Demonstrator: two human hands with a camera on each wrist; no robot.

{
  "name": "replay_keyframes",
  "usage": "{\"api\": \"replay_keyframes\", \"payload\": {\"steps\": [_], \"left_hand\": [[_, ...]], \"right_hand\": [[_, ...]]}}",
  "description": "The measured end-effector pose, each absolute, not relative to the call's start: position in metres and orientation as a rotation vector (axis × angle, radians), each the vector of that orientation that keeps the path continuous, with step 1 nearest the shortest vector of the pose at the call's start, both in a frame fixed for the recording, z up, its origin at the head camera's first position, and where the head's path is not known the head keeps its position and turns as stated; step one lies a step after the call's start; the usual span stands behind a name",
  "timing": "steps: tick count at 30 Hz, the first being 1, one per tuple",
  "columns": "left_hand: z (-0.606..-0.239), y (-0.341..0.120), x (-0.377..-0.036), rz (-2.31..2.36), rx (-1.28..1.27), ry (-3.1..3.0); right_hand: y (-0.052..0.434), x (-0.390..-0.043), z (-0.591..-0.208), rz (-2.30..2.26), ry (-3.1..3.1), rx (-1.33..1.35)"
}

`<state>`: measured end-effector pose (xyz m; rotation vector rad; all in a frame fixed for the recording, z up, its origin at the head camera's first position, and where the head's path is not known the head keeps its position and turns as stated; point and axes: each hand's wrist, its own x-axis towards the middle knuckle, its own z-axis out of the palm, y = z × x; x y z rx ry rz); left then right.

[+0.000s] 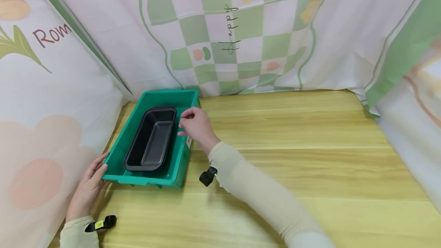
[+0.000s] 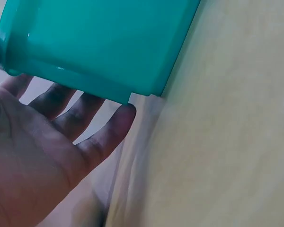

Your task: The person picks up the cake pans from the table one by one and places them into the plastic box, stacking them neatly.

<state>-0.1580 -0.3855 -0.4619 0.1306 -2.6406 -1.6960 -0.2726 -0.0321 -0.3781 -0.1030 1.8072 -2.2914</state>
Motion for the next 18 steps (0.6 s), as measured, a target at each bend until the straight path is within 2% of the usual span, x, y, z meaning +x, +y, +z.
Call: {"api": "replay_keyframes", "payload": {"steps": [9, 18], "left_hand": [[-0.442, -0.386, -0.165, -1.082, -0.022, -2.774], [-0.389, -0.349, -0.187, -0.891, -0.294, -2.654]], "right_hand": [[0.034, -0.278, -0.36, -2.358, 1.856, -0.132], [0.123, -0.275, -0.356, -2.289, 2.062, -0.097]]}}
